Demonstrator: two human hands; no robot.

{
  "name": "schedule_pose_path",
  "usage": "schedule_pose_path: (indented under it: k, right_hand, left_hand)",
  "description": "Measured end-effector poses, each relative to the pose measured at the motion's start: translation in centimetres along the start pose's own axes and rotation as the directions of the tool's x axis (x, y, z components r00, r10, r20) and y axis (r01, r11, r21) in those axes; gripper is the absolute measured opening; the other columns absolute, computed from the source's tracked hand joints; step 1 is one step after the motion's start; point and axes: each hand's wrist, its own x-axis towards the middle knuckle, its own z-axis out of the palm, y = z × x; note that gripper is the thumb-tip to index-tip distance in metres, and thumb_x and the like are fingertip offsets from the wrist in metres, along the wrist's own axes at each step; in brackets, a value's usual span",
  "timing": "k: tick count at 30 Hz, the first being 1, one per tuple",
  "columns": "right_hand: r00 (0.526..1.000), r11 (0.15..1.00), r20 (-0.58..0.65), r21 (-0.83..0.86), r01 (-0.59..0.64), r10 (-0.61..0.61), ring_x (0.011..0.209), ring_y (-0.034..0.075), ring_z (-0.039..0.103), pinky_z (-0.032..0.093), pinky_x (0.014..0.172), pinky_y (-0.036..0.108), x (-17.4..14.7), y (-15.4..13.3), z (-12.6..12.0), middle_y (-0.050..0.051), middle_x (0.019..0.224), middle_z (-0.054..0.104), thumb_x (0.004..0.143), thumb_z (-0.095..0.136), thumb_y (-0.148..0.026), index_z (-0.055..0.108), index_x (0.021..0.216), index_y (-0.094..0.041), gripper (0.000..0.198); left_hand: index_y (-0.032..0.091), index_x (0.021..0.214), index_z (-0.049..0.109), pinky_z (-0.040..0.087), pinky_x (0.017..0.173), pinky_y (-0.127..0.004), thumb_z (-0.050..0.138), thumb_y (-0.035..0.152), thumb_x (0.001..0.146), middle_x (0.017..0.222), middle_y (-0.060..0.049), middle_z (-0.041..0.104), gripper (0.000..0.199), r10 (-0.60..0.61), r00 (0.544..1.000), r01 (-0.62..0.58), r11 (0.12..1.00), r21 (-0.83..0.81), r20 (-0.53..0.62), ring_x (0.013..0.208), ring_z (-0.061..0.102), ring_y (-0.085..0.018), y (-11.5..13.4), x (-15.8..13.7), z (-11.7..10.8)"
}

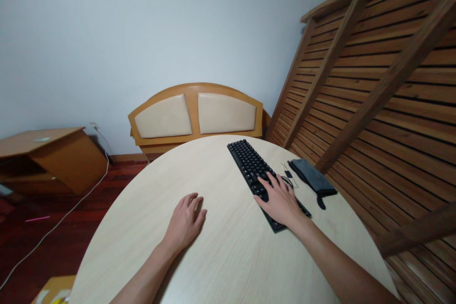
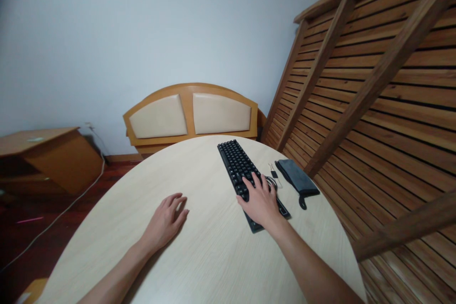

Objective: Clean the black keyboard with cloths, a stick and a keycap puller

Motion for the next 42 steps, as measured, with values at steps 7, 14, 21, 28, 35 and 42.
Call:
schedule_pose_path:
  k: [7, 14, 21, 28, 35, 42]
  right_hand:
    - [0.995, 0.995, 0.012, 0.002, -0.096, 0.096, 0.15, 0.041, 0.02, 0.026, 0.112, 0.061, 0.8, -0.1, 0.4, 0.012, 0.165, 0.029, 0.094, 0.046, -0.057, 0.046, 0.152, -0.025, 0.066]
    - [0.988, 0.988, 0.017, -0.02, -0.152, 0.153, 0.15, 0.043, 0.018, 0.028, 0.11, 0.063, 1.4, 0.4, 0.5, 0.014, 0.165, 0.028, 0.095, 0.042, -0.058, 0.043, 0.153, -0.025, 0.067]
    - [0.985, 0.984, 0.001, -0.04, -0.174, 0.174, 0.149, 0.045, 0.019, 0.027, 0.11, 0.065, 1.3, 1.4, 0.7, 0.016, 0.164, 0.029, 0.095, 0.042, -0.056, 0.044, 0.153, -0.023, 0.067]
    - [0.985, 0.999, -0.175, -0.029, -0.015, 0.01, 0.148, 0.041, 0.027, 0.024, 0.116, 0.064, 0.6, 0.5, 0.6, 0.019, 0.16, 0.036, 0.097, 0.043, -0.037, 0.051, 0.146, -0.011, 0.057]
    - [0.889, 0.855, -0.109, 0.245, 0.457, -0.444, 0.151, 0.027, 0.026, 0.021, 0.124, 0.049, -1.8, -4.2, 0.8, 0.012, 0.161, 0.038, 0.097, 0.05, -0.047, 0.051, 0.148, -0.017, 0.059]
    - [0.881, 0.854, 0.139, 0.352, 0.382, -0.451, 0.155, 0.029, 0.01, 0.005, 0.126, 0.05, -2.7, -5.0, 1.7, 0.009, 0.167, 0.02, 0.088, 0.051, -0.072, 0.034, 0.158, -0.021, 0.088]
  left_hand:
    - [0.016, 0.122, 0.063, 0.049, 0.104, -0.05, 0.053, 0.033, 0.097, 0.128, -0.014, 0.062, 0.032, 0.003, 1.0, -0.003, 1.0, 0.004, 0.011, 0.12, 0.058, -0.03, 0.0, 0.1, 0.0]
    - [0.017, 0.122, 0.064, 0.048, 0.105, -0.05, 0.054, 0.033, 0.097, 0.129, -0.014, 0.061, 0.032, 0.004, 1.0, -0.004, 1.0, -0.006, 0.011, 0.12, 0.058, -0.03, -0.1, 0.0, -0.1]
    - [0.016, 0.122, 0.064, 0.048, 0.105, -0.049, 0.054, 0.032, 0.097, 0.128, -0.015, 0.061, 0.031, 0.012, 1.0, -0.011, 1.0, -0.022, 0.008, 0.121, 0.058, -0.03, 0.0, 0.1, -0.1]
    - [0.016, 0.122, 0.064, 0.047, 0.107, -0.05, 0.053, 0.031, 0.097, 0.129, -0.015, 0.061, 0.032, 0.017, 1.0, -0.017, 1.0, -0.026, 0.025, 0.123, 0.056, -0.03, 0.2, 0.2, -0.3]
    - [0.021, 0.143, 0.055, 0.031, 0.118, -0.058, 0.052, 0.051, 0.098, 0.153, -0.014, 0.047, 0.054, 0.042, 0.984, -0.044, 0.999, 0.009, 0.174, 0.147, 0.034, -0.037, 1.3, 0.2, -1.0]
    - [0.029, 0.156, 0.037, 0.021, 0.12, -0.062, 0.045, 0.073, 0.092, 0.165, -0.013, 0.026, 0.078, 0.004, 0.933, -0.029, 0.998, 0.063, 0.36, 0.153, 0.016, -0.041, 2.2, 0.1, -1.9]
